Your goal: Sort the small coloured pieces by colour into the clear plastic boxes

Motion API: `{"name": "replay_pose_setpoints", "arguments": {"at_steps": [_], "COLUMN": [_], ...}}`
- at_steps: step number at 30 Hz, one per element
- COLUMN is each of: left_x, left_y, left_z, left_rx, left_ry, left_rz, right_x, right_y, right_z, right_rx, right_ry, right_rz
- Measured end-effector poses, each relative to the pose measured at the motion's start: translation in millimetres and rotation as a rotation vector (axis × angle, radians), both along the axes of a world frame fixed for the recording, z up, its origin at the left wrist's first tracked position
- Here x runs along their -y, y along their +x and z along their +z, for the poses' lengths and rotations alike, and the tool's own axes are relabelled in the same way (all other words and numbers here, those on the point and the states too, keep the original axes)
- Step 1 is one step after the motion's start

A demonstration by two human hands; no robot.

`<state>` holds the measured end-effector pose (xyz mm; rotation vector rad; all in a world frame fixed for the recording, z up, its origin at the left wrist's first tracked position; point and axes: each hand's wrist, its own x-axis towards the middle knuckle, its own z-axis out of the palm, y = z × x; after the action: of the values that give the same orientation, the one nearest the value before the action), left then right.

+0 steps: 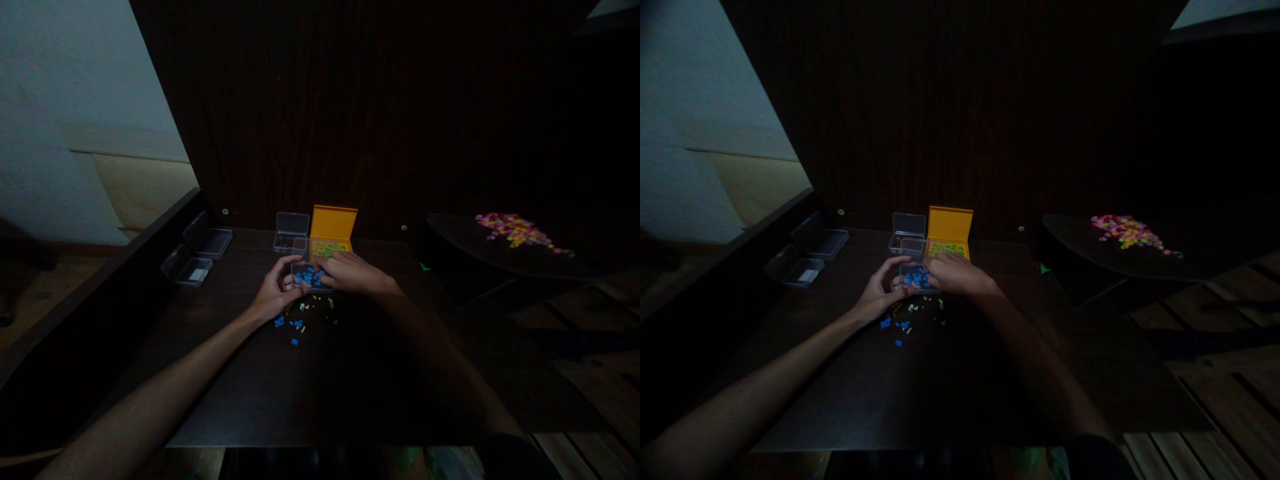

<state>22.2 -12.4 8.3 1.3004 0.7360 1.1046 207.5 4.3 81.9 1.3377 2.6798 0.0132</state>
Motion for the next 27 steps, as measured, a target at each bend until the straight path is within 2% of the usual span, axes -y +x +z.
{"name": "replay_pose_setpoints", "arguments": {"at_steps": [9,15,27], "left_x": [-3.3,-6.5,-4.6], "left_y": [-2.7,-4.6,-4.1], "left_z": [-0.9,-2.9,-1.9], "left_rx": [0.013,0.020,0.003], "left_ry": [-0.003,0.014,0.030], "left_rz": [0.028,0.044,0.038], "right_x": [2.2,8.1,8.5], "right_y": [2.6,-0.2,-5.9], "right_z": [11.1,20.6,13.0], "right_rx": [0.004,-0.040,-0.012], "right_ry": [0.044,-0.010,-0.025], "right_rz": [-0.010,0.015,-0.019]}}
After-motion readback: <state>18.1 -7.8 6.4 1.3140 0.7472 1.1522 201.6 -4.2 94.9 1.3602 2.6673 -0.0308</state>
